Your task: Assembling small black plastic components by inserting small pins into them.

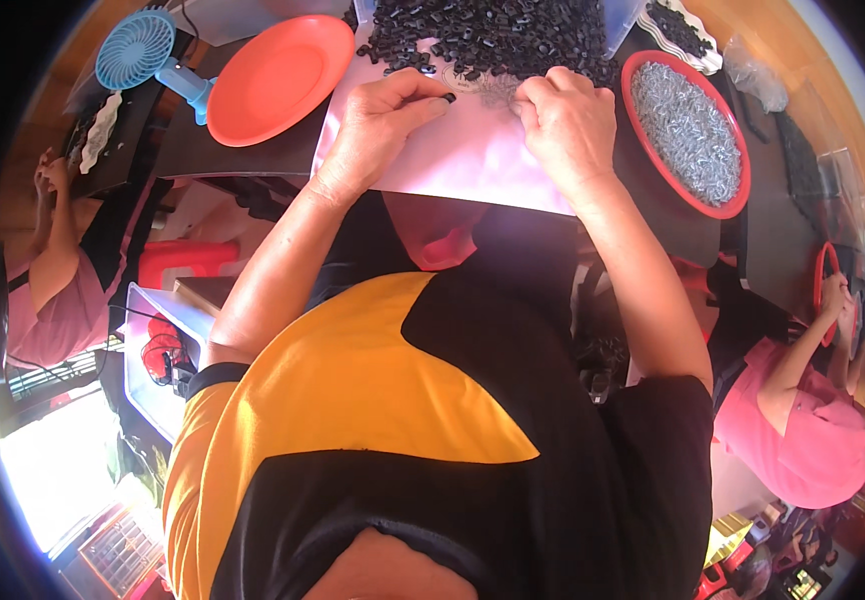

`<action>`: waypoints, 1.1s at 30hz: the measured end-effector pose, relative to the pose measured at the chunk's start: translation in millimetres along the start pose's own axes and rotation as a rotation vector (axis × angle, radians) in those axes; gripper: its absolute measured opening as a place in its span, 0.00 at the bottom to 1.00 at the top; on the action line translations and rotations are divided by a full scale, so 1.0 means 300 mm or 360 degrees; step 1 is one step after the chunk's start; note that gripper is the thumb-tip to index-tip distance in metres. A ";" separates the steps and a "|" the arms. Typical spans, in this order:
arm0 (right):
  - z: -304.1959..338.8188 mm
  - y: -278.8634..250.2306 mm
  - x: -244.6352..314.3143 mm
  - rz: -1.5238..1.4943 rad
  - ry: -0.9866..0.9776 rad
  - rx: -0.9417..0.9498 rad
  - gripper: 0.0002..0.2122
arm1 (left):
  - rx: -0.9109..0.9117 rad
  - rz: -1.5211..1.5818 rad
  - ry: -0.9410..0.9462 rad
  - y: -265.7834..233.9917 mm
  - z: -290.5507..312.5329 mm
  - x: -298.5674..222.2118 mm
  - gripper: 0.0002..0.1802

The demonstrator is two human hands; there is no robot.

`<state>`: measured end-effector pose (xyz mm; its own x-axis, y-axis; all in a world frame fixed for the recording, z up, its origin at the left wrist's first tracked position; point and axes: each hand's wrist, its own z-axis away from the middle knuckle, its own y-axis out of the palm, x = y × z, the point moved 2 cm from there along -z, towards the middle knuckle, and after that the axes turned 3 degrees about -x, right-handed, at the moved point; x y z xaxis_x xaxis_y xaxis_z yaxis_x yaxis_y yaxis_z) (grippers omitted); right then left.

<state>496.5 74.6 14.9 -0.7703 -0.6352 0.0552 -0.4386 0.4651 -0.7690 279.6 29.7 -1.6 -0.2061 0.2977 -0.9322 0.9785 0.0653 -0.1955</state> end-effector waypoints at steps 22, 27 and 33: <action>-0.043 -0.086 0.065 -0.0487 -0.0131 0.0028 0.04 | 0.0024 -0.0014 -0.0115 -0.013 0.006 -0.009 0.10; -0.107 -0.052 0.102 -0.0972 0.0089 0.0092 0.04 | 0.0018 -0.0045 -0.0155 -0.013 0.010 -0.020 0.10; -0.125 0.001 0.119 -0.1670 0.0524 0.0371 0.02 | -0.0027 0.0022 -0.0215 -0.017 0.020 -0.036 0.11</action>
<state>451.3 75.3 40.6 -0.1707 -0.4345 0.8843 -0.8713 -0.3526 -0.3414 276.9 20.5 7.7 -0.1895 0.1675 -0.9675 0.9808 0.0787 -0.1785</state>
